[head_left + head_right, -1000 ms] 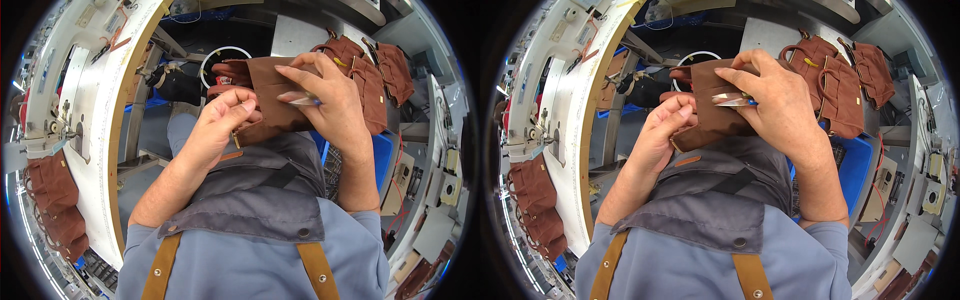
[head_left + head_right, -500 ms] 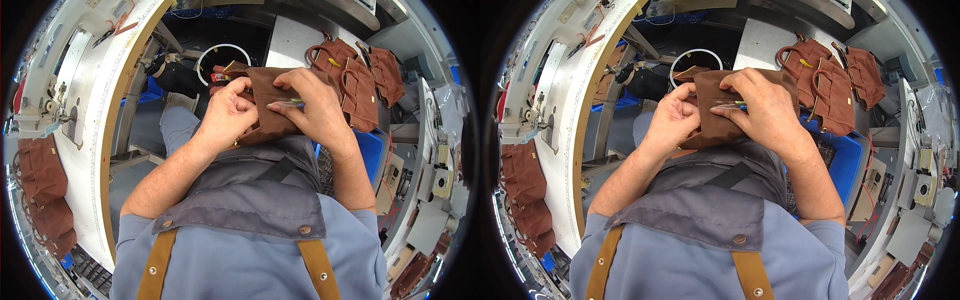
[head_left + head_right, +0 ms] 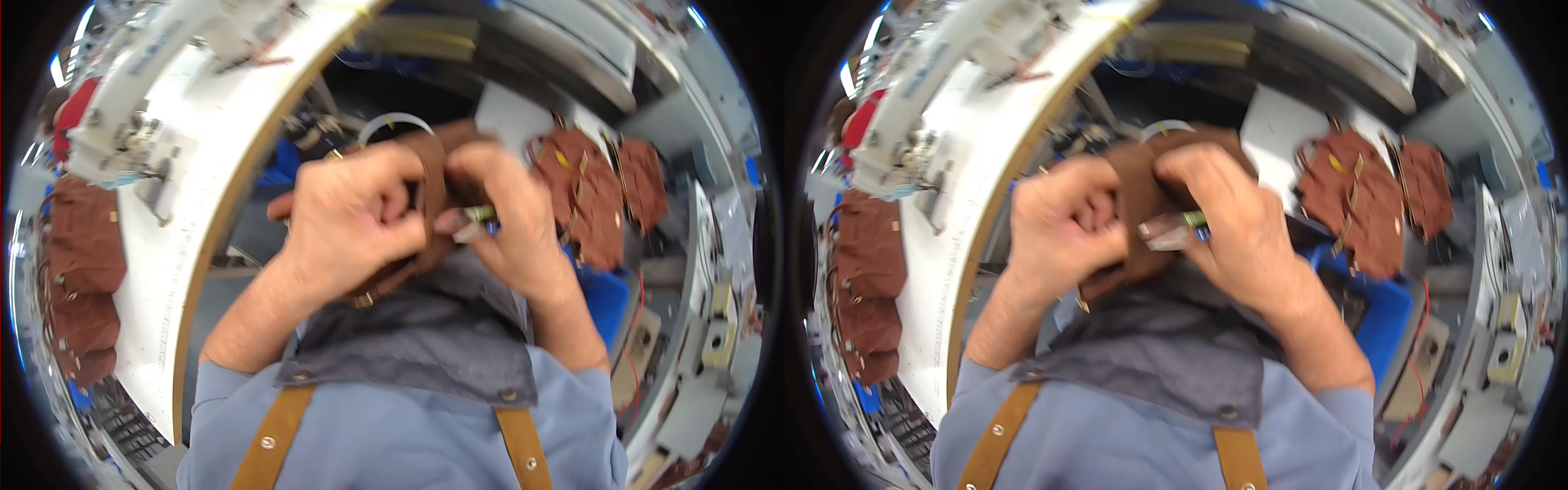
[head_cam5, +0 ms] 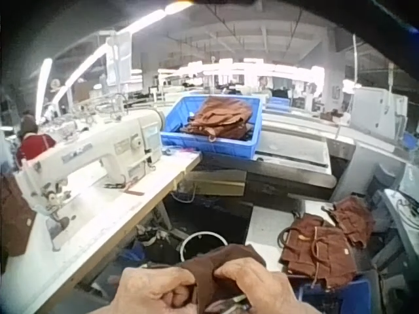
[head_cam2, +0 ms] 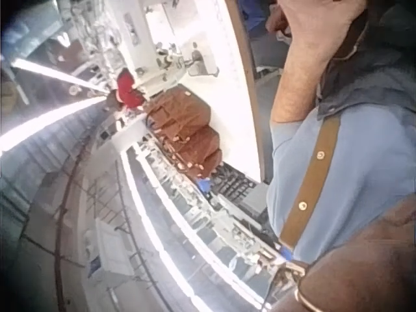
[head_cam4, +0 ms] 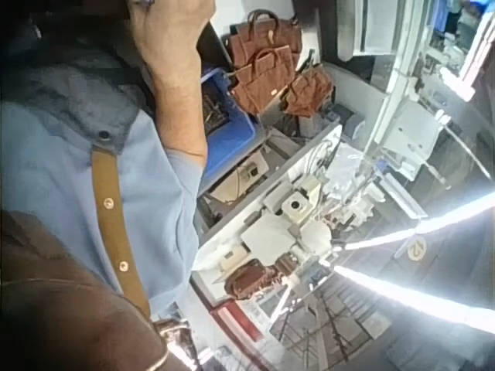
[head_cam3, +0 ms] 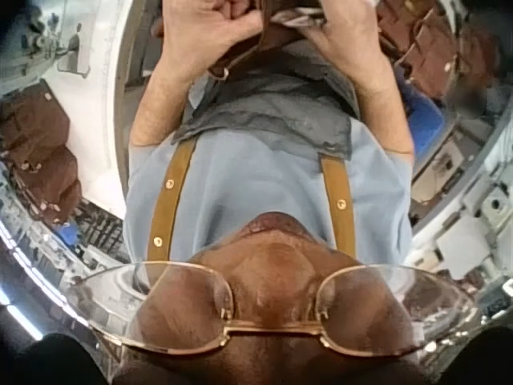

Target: Trimming excess threads and inspecting the zipper of a brown leather bag using thread snips in a workshop.

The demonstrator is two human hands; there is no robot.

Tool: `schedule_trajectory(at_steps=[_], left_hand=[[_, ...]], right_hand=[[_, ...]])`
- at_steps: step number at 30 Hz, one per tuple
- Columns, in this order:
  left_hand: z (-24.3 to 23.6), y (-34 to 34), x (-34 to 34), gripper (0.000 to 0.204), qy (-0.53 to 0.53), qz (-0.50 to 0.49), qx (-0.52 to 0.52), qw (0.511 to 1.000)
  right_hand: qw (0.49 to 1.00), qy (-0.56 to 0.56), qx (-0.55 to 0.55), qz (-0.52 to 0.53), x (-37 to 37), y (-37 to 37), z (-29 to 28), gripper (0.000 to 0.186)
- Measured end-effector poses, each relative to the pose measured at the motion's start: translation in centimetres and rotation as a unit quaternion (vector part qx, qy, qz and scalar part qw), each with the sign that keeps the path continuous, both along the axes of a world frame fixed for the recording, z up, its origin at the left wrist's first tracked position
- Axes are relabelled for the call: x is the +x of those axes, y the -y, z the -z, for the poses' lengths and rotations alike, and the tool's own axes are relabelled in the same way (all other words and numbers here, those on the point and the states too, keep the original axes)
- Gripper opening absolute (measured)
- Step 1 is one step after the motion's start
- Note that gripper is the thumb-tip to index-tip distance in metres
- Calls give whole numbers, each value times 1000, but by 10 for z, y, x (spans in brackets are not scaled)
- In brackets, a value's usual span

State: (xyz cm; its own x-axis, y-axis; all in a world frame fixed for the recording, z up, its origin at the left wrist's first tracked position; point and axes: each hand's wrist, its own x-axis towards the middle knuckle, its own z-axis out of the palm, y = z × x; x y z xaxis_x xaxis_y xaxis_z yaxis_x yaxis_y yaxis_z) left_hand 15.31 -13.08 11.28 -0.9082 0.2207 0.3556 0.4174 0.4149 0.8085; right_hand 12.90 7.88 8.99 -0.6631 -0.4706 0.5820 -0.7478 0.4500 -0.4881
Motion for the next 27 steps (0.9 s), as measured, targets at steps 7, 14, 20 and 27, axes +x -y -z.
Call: schedule_trajectory(at_steps=[7, 14, 20, 27], left_hand=[[54, 12, 7, 24, -34, 120, -87, 988], [58, 10, 5, 23, 46, 94, -45, 994], [60, 23, 20, 27, 49, 35, -67, 996], [78, 21, 36, 29, 65, -67, -70, 993]], right_hand=[[995, 71, -38, -56, 17, 7, 93, 54], [992, 21, -46, -120, 3, 12, 101, 42], [993, -38, -26, -112, 0, 26, 95, 47], [980, 72, -95, -157, 2, 35, 107, 42]])
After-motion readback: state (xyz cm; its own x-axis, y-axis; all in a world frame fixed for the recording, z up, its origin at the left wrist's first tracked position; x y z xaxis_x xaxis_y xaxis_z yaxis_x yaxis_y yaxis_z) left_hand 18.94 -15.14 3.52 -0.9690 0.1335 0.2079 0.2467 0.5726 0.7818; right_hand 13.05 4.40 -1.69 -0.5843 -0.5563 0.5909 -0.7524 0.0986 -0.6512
